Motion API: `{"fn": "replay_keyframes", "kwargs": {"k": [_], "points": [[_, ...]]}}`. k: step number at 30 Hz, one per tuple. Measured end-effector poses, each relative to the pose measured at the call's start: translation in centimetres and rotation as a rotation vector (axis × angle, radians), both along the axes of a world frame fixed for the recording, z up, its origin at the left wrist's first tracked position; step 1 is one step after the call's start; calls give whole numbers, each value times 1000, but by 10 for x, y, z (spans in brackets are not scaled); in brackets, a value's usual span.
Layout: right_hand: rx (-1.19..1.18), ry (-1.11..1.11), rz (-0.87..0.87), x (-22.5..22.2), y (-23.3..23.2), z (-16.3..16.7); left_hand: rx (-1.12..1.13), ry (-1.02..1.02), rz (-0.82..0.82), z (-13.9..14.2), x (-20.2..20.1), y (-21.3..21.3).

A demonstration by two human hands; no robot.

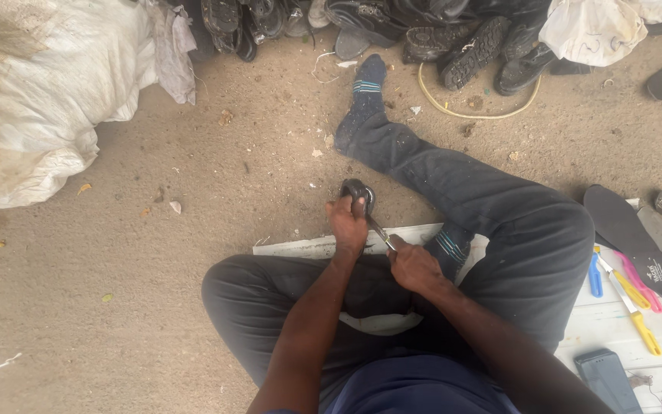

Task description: The person sits on the ground and uses a knife to scrape and clean the soles of several black shoes. They pick up shoes from a pile, work on the soles with the tool, and place them back down. Finally, the person picks up a white plastic bag and places the knife inside it.

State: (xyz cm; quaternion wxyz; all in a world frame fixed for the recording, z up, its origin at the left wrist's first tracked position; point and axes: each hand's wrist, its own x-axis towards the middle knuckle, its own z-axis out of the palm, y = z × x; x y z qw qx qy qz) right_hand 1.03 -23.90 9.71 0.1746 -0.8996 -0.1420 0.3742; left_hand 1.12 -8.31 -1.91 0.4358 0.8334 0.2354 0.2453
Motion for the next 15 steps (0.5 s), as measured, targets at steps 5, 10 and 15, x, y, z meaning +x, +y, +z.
{"fn": "replay_keyframes", "kwargs": {"k": [5, 10, 15], "points": [[29, -24, 30, 7, 10, -3, -169, 57, 10, 3, -1, 3], [-46, 39, 45, -8, -8, 5, -80, -13, -36, -2, 3, -2], [1, 9, 37, -23, -14, 12, -187, 7, 42, -9, 6, 2]]}}
